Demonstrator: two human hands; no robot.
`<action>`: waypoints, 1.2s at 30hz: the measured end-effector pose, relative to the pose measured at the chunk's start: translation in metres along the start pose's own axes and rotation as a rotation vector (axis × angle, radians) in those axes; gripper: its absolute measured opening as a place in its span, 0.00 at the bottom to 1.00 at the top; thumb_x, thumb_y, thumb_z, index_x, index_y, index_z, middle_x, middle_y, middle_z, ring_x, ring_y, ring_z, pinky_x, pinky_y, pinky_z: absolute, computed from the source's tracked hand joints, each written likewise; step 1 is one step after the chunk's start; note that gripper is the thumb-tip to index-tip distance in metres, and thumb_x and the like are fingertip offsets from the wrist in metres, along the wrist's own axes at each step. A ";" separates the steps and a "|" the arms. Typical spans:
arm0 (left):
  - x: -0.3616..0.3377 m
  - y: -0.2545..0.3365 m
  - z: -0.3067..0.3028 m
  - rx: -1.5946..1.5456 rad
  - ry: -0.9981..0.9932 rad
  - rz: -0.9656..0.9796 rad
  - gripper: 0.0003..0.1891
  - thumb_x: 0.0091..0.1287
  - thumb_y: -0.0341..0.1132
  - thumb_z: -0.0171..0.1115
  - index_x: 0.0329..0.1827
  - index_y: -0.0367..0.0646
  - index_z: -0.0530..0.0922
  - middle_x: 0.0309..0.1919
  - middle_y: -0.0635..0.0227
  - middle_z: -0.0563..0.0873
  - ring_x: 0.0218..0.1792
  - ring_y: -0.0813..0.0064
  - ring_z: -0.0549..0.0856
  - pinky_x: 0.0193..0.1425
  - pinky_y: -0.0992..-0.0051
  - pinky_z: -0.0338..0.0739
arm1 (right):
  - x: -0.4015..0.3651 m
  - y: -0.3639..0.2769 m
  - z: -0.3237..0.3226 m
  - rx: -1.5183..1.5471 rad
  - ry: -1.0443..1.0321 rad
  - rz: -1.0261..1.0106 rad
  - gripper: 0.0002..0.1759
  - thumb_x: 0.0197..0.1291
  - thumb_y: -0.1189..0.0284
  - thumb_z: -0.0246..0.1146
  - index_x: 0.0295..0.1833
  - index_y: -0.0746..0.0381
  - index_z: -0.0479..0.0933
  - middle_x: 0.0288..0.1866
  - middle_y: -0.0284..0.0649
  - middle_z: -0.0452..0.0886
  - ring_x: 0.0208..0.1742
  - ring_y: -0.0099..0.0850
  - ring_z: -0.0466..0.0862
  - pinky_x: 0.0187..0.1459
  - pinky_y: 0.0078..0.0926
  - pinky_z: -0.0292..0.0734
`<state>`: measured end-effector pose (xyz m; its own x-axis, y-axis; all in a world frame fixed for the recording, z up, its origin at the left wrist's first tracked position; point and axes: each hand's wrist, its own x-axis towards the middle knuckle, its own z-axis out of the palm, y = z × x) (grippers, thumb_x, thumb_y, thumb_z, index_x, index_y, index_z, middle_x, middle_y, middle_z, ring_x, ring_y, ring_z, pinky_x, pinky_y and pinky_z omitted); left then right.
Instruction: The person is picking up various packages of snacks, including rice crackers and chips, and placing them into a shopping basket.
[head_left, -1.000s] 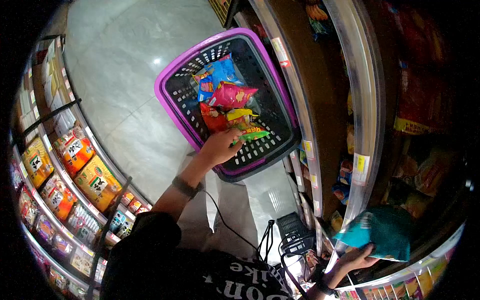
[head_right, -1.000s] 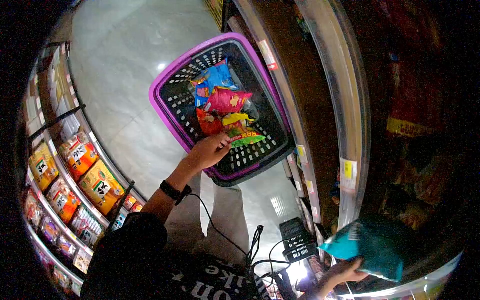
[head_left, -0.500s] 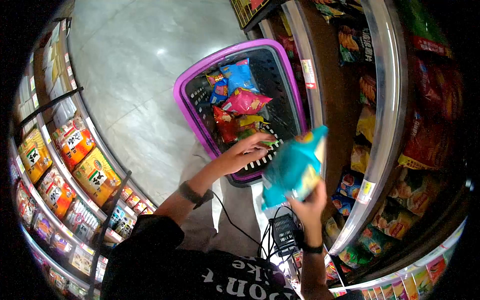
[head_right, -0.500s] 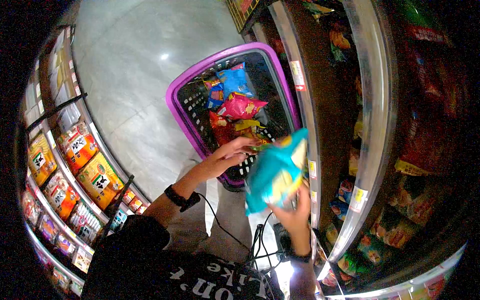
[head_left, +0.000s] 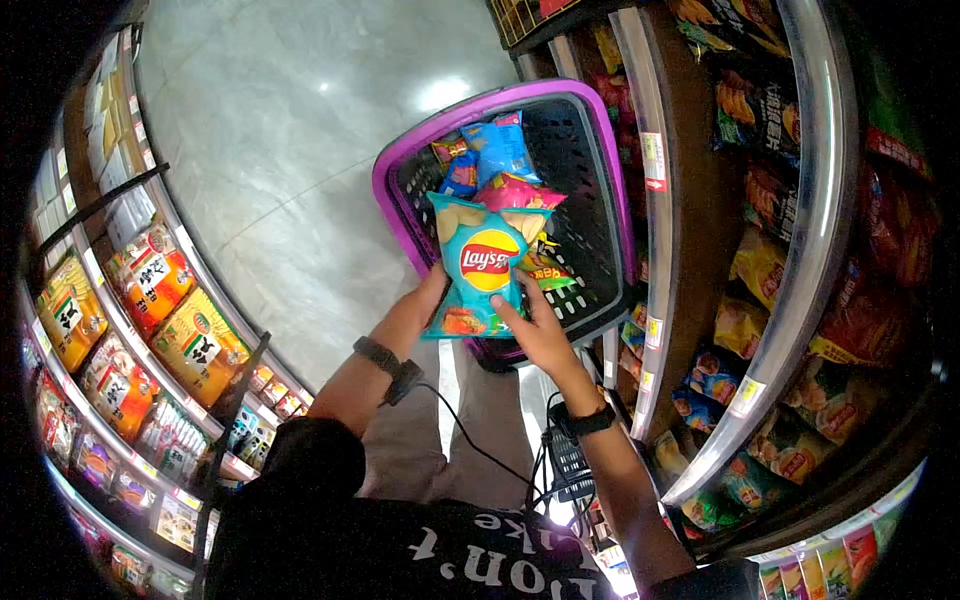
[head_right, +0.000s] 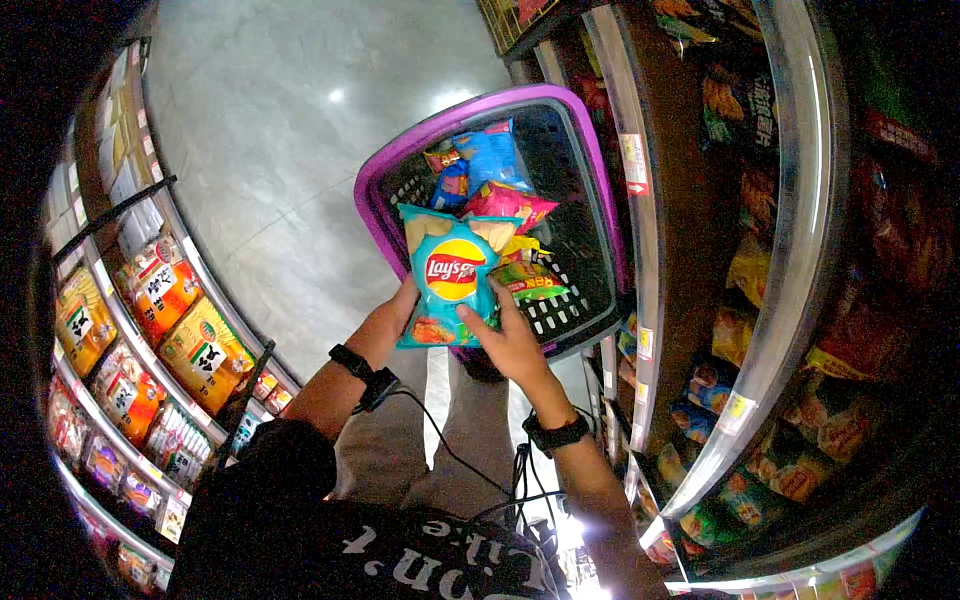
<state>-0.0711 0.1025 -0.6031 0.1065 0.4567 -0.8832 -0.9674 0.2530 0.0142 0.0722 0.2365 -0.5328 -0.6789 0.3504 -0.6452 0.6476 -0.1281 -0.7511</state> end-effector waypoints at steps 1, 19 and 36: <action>0.001 0.003 0.002 0.005 0.010 -0.002 0.31 0.79 0.61 0.44 0.66 0.44 0.77 0.57 0.57 0.87 0.53 0.62 0.89 0.61 0.63 0.84 | 0.004 0.002 0.002 0.000 0.001 0.000 0.34 0.73 0.58 0.65 0.72 0.70 0.66 0.62 0.47 0.78 0.65 0.32 0.76 0.68 0.29 0.68; -0.007 0.018 -0.061 0.573 0.206 0.078 0.47 0.72 0.74 0.43 0.74 0.36 0.66 0.62 0.52 0.84 0.58 0.54 0.87 0.67 0.54 0.77 | 0.127 0.052 -0.017 -0.078 0.349 -0.107 0.34 0.67 0.58 0.69 0.67 0.72 0.73 0.55 0.50 0.86 0.57 0.41 0.87 0.59 0.34 0.80; 0.026 -0.090 0.000 0.808 0.245 0.199 0.35 0.76 0.66 0.48 0.65 0.41 0.75 0.50 0.60 0.90 0.47 0.67 0.89 0.53 0.66 0.79 | -0.377 0.165 -0.168 -0.205 1.497 -0.143 0.10 0.72 0.75 0.64 0.55 0.66 0.75 0.48 0.38 0.81 0.42 0.26 0.81 0.49 0.25 0.80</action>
<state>0.0188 0.0920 -0.6273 -0.1902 0.3836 -0.9037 -0.4928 0.7589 0.4258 0.4930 0.2388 -0.3899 0.1467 0.9554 0.2562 0.7297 0.0704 -0.6801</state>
